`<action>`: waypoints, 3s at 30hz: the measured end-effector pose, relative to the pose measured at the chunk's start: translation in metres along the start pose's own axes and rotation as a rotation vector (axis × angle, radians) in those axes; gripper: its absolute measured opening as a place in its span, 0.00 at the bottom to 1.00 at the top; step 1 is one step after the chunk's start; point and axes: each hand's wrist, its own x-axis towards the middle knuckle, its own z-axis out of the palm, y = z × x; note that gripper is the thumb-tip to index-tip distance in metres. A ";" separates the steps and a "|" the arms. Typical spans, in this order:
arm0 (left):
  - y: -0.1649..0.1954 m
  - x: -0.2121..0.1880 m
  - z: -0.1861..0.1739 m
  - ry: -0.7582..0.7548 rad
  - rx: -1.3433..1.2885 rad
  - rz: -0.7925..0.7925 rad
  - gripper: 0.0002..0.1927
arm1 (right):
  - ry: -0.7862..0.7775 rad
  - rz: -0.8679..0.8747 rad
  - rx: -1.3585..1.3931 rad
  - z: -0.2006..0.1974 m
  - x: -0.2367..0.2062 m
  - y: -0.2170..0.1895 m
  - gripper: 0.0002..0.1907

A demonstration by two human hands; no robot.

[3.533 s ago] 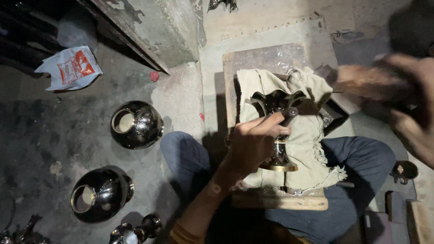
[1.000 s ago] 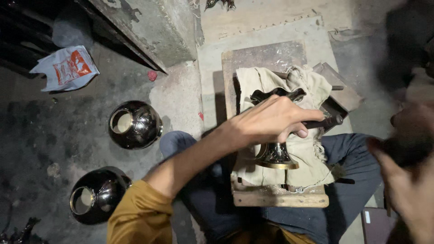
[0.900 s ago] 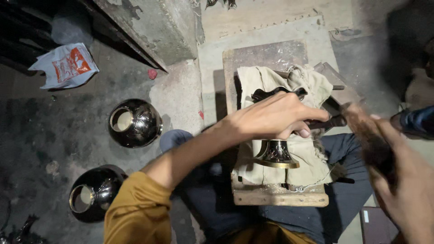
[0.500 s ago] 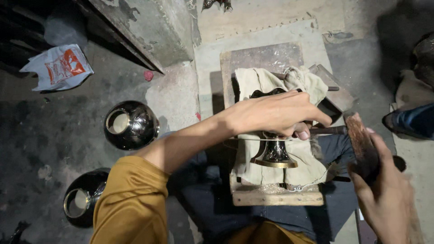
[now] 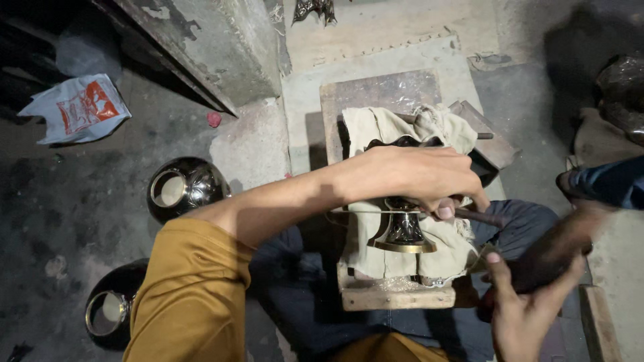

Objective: The person sits on the floor and repeatedly strikes a dark metal decorative object with a wooden mallet. They hold the object with one hand and rotate it to work different areas while striking with the other hand. The object is placed on a cloth-covered wooden block during the process.

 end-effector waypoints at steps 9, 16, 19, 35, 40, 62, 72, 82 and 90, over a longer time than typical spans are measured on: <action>-0.005 0.006 0.005 0.160 0.176 0.266 0.28 | -0.130 0.140 -0.115 -0.004 -0.005 -0.002 0.48; 0.003 -0.039 -0.012 0.349 -0.297 0.022 0.26 | 0.136 0.074 -0.061 -0.019 0.000 0.095 0.42; -0.003 -0.094 0.007 0.657 -0.504 -0.197 0.26 | 0.131 0.047 -0.189 -0.027 0.009 0.145 0.40; 0.060 -0.130 0.203 1.359 -1.226 -0.006 0.10 | -0.027 -0.252 0.216 0.001 0.097 0.024 0.13; 0.071 -0.131 0.194 1.342 -1.141 -0.117 0.12 | -0.350 -0.702 0.105 0.038 0.132 -0.064 0.24; 0.090 -0.162 0.161 1.157 -0.565 -0.514 0.17 | 0.328 -1.158 -0.040 0.061 0.093 -0.080 0.18; 0.166 -0.133 0.192 1.403 0.059 -0.397 0.14 | -0.530 -0.640 -0.424 0.016 -0.007 -0.045 0.41; 0.160 -0.101 0.186 1.200 -0.440 -0.397 0.14 | -0.414 -0.690 -0.149 -0.016 -0.019 -0.028 0.25; 0.151 -0.100 0.191 1.186 -0.477 -0.387 0.13 | -0.244 -0.613 -0.095 0.005 -0.006 -0.027 0.31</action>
